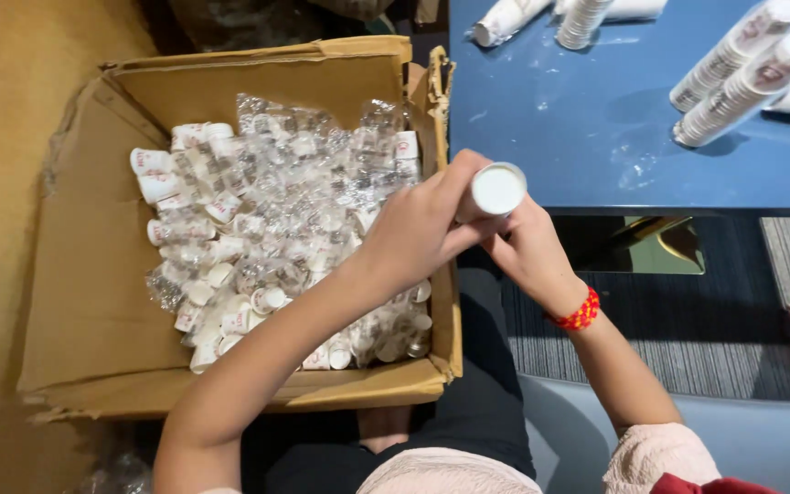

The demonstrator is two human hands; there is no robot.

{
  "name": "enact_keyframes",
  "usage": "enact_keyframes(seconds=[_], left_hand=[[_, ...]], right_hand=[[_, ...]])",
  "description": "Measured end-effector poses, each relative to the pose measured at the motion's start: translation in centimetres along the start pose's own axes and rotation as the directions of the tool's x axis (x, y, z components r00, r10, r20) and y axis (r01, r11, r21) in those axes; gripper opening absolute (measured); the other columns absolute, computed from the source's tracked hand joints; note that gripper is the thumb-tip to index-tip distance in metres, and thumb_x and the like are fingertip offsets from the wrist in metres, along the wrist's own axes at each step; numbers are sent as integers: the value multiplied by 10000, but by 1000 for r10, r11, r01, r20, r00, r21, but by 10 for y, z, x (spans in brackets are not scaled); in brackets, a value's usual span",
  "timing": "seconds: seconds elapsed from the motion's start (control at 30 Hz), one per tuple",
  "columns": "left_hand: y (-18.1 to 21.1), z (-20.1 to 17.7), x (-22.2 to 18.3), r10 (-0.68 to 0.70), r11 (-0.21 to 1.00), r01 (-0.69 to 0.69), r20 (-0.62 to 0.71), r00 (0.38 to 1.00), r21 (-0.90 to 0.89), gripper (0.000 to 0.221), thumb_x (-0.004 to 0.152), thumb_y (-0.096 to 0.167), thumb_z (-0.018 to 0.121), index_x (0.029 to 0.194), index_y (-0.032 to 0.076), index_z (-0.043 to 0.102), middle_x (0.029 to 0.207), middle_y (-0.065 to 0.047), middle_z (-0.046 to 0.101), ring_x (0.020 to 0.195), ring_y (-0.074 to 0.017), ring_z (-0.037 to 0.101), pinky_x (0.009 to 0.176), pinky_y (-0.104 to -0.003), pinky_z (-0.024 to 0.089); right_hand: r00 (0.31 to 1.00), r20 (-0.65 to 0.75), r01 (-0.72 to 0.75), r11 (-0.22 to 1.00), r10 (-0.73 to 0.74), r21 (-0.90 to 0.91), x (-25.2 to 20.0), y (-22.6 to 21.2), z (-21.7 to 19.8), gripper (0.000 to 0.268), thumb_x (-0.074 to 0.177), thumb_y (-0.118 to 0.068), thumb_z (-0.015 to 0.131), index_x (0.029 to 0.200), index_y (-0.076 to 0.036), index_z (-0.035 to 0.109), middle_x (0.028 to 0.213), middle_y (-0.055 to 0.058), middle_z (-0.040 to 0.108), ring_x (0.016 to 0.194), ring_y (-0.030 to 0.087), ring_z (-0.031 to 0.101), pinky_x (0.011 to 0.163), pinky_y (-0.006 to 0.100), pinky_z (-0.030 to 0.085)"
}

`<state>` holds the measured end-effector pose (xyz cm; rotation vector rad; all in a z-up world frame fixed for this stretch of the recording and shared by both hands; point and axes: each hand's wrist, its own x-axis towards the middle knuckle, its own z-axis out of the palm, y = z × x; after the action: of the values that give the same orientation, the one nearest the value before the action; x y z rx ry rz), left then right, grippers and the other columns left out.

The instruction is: The recorder is taking small paper cups out of a large cardboard box and stacking them or placing them into plastic sleeves.

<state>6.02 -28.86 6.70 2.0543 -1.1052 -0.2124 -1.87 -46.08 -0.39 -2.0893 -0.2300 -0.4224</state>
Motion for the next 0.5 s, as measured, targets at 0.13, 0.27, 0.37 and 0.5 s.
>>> enact_keyframes(seconds=[0.13,0.27,0.37,0.5], left_hand=[[-19,49,71,177,984,-180,-139,974,-4,402,924,321,759,1214,110,579,1053,-112,738,983,-336,727,801,-448,561],[-60,97,109,182,973,-213,-280,943,-86,418,889,280,756,1226,72,622,1040,-126,719,1005,-346,681,865,-443,536],[-75,109,119,71,976,-116,-230,970,-184,446,888,305,757,1245,70,629,1076,-138,722,1039,-342,692,898,-432,535],[-78,99,122,6,973,-38,-140,990,-227,543,882,375,785,1312,84,627,1211,-155,730,1168,-338,693,1013,-437,534]], right_hand=[[806,-26,-590,799,592,-117,3,59,-11,293,970,-86,663,1243,10,619,994,238,701,914,357,706,813,436,544],[936,-350,-117,967,31,-228,7,101,-15,397,872,-47,751,1211,31,559,1136,226,627,1071,390,604,926,482,483],[930,-368,-141,925,1,-354,8,122,-9,381,854,-58,763,1168,33,568,1092,228,623,1078,421,579,979,516,449],[920,-391,-215,887,42,-409,6,132,-1,413,830,-109,797,1117,51,548,1088,237,610,1097,442,564,984,518,440]])
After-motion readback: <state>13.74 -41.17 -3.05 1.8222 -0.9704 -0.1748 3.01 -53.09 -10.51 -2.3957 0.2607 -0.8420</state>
